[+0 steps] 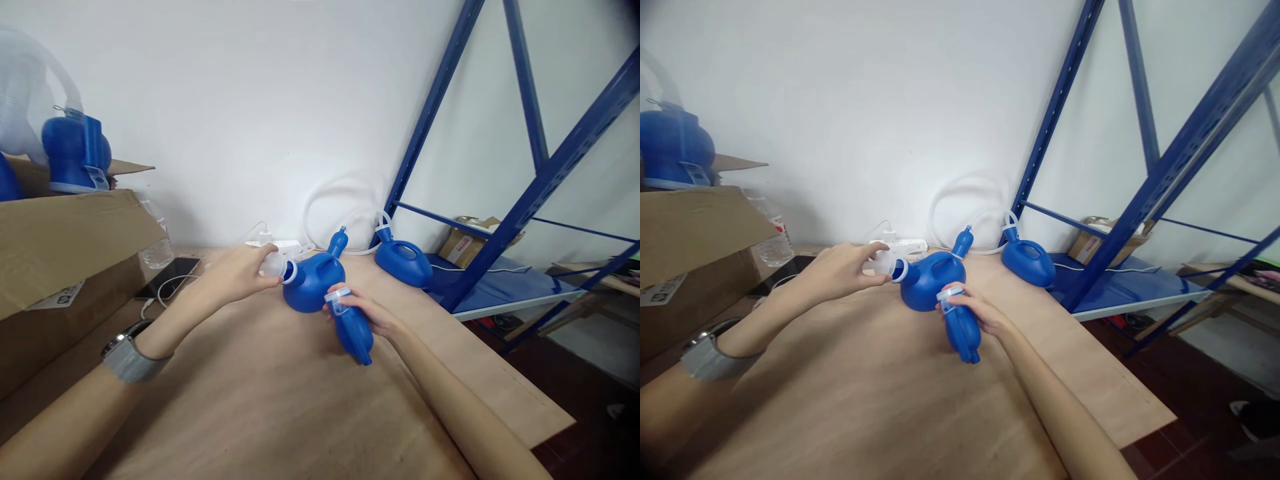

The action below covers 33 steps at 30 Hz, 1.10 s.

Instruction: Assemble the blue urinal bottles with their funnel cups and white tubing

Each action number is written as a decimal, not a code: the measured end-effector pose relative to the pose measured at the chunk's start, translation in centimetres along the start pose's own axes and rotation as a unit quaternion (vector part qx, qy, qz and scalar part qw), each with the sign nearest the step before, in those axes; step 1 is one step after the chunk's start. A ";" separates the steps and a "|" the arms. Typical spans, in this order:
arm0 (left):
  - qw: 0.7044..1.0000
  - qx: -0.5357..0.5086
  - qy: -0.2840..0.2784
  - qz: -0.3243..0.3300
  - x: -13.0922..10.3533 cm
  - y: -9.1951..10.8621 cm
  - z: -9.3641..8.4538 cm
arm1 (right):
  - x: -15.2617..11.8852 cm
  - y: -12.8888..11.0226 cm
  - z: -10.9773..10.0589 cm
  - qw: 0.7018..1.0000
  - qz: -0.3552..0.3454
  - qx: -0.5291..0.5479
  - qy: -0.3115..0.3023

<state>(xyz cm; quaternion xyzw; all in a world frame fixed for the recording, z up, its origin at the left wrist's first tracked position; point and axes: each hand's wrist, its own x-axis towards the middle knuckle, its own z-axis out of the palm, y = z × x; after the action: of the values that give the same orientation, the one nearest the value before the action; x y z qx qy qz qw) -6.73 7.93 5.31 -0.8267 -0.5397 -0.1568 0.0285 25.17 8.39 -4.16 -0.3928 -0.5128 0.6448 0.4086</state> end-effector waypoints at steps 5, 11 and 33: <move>0.999 0.019 -0.026 0.000 0.7 1.1 0.0 | 0.4 0.8 3.4 0.985 0.020 -0.161 -0.049; 0.997 0.061 -0.051 0.024 1.0 2.1 0.3 | 2.2 2.2 6.9 0.974 0.017 -0.216 -0.071; 0.981 0.194 -0.002 -0.013 1.1 5.1 2.3 | 6.5 2.8 11.4 0.966 -0.019 -0.221 -0.133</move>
<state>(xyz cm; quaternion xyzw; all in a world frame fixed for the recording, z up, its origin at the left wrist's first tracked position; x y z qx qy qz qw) -1.26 7.26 4.09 -0.7985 -0.5710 -0.0478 0.1846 11.89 10.18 -5.63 -0.3742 -0.6997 0.5538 0.2523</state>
